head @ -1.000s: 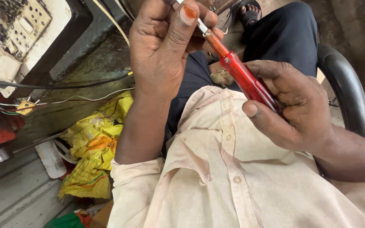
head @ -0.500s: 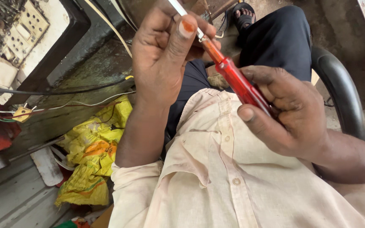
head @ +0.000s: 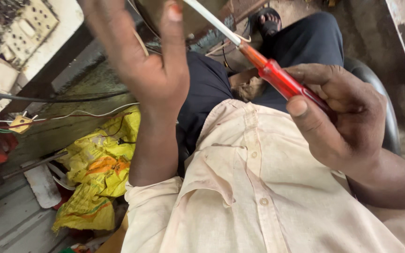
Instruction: The person tests a table fan by turning it on and off, then uses a screwdriver to remove the base cover and access the internal wiring. They manipulate wires and components inside the base while the fan remains on the workbench.
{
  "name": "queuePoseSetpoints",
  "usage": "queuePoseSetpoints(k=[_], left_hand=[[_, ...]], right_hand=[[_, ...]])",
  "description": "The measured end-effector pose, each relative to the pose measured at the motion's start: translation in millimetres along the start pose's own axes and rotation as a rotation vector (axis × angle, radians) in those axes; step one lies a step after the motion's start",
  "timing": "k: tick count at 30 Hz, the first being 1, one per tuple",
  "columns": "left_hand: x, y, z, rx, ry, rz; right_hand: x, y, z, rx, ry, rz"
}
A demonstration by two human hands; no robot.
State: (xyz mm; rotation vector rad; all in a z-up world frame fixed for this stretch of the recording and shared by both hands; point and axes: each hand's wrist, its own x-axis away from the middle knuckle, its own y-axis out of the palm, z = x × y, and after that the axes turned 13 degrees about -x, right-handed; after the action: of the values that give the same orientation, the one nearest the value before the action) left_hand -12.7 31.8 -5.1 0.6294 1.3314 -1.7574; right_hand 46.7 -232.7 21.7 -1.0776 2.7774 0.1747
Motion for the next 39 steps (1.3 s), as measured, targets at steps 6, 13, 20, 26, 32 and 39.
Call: queuePoseSetpoints(k=[6,13,20,26,32,39], left_hand=[[-15,30,-17,0.209,-0.173,-0.126],[-23,50,-12,0.287,-0.006,0.003],[-24,82,4,0.472,-0.143,0.059],[-21,78,9,0.375,-0.082,0.014],[-15,75,9,0.408,-0.071,-0.033],[-16,78,8,0.448,-0.067,-0.042]], right_hand=[[-4,1,-8,0.186,-0.049,0.095],[-10,-5,-16,0.079,-0.030,0.170],[-11,-17,-20,0.137,-0.034,0.234],[-10,-23,-26,0.231,-0.048,0.243],[1,-17,-21,0.395,-0.074,0.258],[4,-22,-8,0.722,-0.277,0.218]])
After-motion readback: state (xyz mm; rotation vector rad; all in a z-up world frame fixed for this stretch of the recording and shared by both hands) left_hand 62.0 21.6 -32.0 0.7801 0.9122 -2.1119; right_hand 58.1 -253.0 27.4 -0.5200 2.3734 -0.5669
